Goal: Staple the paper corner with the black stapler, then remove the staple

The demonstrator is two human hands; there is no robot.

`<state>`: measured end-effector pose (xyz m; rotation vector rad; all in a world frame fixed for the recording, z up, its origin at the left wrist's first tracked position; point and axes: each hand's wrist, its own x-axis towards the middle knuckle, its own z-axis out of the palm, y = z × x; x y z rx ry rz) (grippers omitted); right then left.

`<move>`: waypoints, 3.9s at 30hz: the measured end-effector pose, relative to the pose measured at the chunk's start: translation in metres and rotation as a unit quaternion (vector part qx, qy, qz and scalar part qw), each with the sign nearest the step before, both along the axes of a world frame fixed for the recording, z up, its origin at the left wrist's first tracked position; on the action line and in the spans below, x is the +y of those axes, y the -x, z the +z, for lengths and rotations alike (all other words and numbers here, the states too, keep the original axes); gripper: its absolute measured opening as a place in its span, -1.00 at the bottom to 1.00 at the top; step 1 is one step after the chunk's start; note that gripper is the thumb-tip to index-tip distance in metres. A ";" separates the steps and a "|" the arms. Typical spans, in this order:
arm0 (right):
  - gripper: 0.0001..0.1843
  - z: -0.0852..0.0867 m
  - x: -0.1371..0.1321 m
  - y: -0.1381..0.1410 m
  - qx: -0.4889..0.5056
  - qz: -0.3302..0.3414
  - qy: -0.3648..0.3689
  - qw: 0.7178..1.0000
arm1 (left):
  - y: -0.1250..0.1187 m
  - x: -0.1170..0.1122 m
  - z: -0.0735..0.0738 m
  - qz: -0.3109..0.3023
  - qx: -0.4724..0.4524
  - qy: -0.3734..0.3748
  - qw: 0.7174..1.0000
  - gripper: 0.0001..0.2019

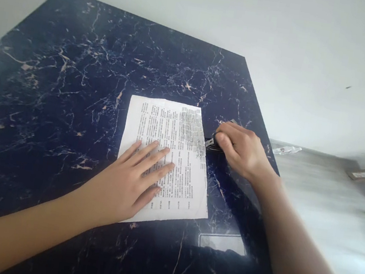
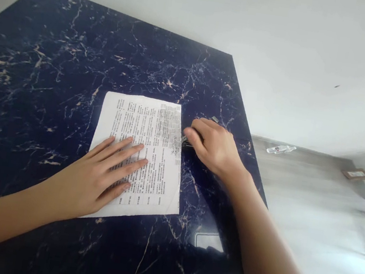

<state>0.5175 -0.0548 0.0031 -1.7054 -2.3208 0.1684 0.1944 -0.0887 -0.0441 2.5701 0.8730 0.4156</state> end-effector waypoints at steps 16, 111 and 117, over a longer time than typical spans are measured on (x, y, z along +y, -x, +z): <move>-0.81 0.006 -0.047 0.101 0.161 0.014 0.073 0.984 | 0.011 0.007 0.019 0.212 -0.226 -0.023 0.951 -0.84; -0.56 -0.026 0.012 0.097 0.196 0.114 0.029 0.974 | 0.049 0.080 0.020 0.060 -0.240 0.118 0.962 -0.67; -0.54 0.016 -0.038 0.074 0.181 0.195 0.159 0.951 | 0.054 0.073 0.009 -0.054 0.034 -0.044 0.997 -0.44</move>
